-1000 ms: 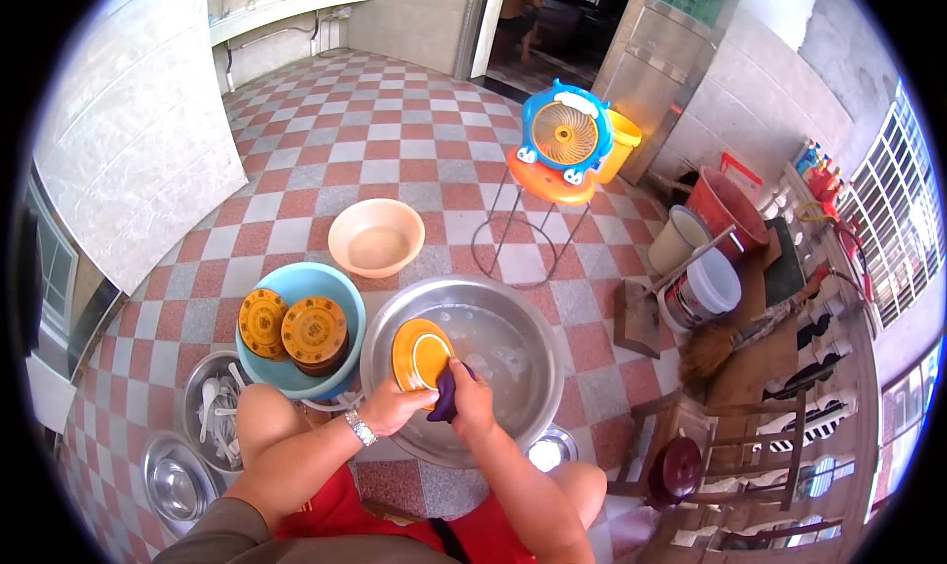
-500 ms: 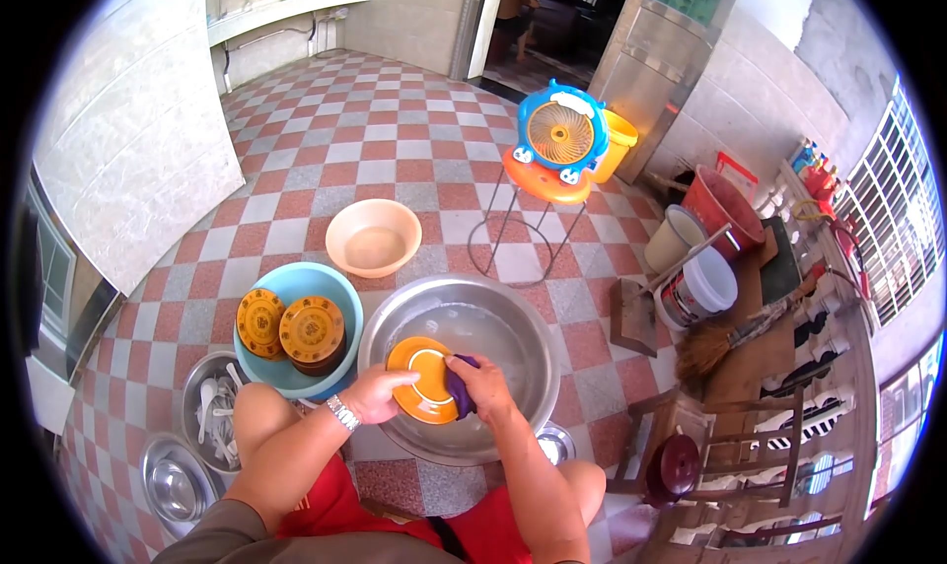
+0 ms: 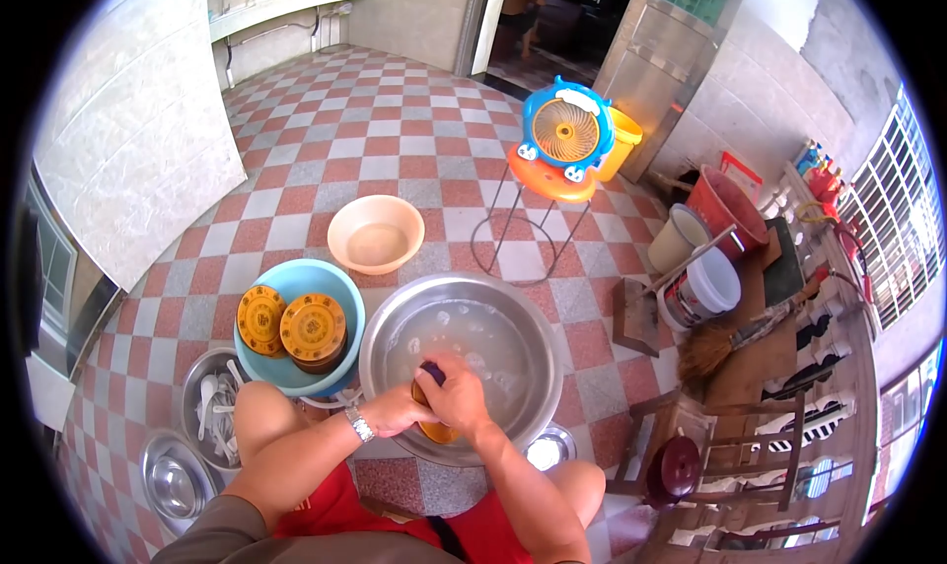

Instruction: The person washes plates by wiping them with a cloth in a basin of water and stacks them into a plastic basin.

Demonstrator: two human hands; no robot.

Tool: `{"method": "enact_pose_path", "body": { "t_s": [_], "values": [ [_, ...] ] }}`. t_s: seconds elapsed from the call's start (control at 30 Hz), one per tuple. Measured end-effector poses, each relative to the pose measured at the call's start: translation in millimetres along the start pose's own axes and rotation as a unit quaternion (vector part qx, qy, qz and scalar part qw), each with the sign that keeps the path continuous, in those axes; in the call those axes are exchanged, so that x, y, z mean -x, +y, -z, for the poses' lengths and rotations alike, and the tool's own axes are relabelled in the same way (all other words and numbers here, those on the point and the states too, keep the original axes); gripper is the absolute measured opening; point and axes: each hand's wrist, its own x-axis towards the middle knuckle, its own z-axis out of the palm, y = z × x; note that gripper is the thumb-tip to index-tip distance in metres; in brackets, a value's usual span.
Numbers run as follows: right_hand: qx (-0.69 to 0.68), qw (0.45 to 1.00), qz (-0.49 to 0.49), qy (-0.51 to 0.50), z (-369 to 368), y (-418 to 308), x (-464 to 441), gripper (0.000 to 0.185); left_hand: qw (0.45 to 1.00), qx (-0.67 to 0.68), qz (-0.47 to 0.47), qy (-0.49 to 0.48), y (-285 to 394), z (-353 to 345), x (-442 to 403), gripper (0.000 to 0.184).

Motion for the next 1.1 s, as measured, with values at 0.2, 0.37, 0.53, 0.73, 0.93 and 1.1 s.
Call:
{"method": "enact_pose_path", "body": {
  "t_s": [0.2, 0.37, 0.53, 0.73, 0.93, 1.1],
  "values": [
    [0.046, 0.995, 0.082, -0.031, -1.4, -5.4, 8.7, 0.037, 0.999, -0.013, 0.019, 0.028, 5.6, -7.0, 4.4, 0.042],
    [-0.038, 0.996, -0.083, -0.009, 3.1, 25.5, -12.6, 0.038, 0.999, -0.037, -0.013, -0.034, -3.0, -6.6, 2.4, 0.039],
    [-0.131, 0.966, -0.219, 0.042, 13.6, 45.3, -22.2, 0.039, 0.997, -0.056, -0.043, 0.022, 17.9, -17.0, 11.1, 0.033],
    [-0.282, 0.918, -0.275, 0.052, -5.5, 69.3, -19.3, 0.043, 0.983, -0.042, -0.148, 0.104, 19.8, -17.7, 9.7, 0.038],
    [-0.473, 0.833, -0.281, 0.059, -10.8, 62.1, -16.5, 0.039, 0.978, -0.032, -0.175, 0.11, 24.9, -13.5, 10.2, 0.041],
    [-0.519, 0.808, -0.277, 0.034, -3.9, 59.7, -16.4, 0.039, 0.982, 0.088, -0.15, 0.07, 26.3, -11.8, 9.6, 0.044]
  ]
}}
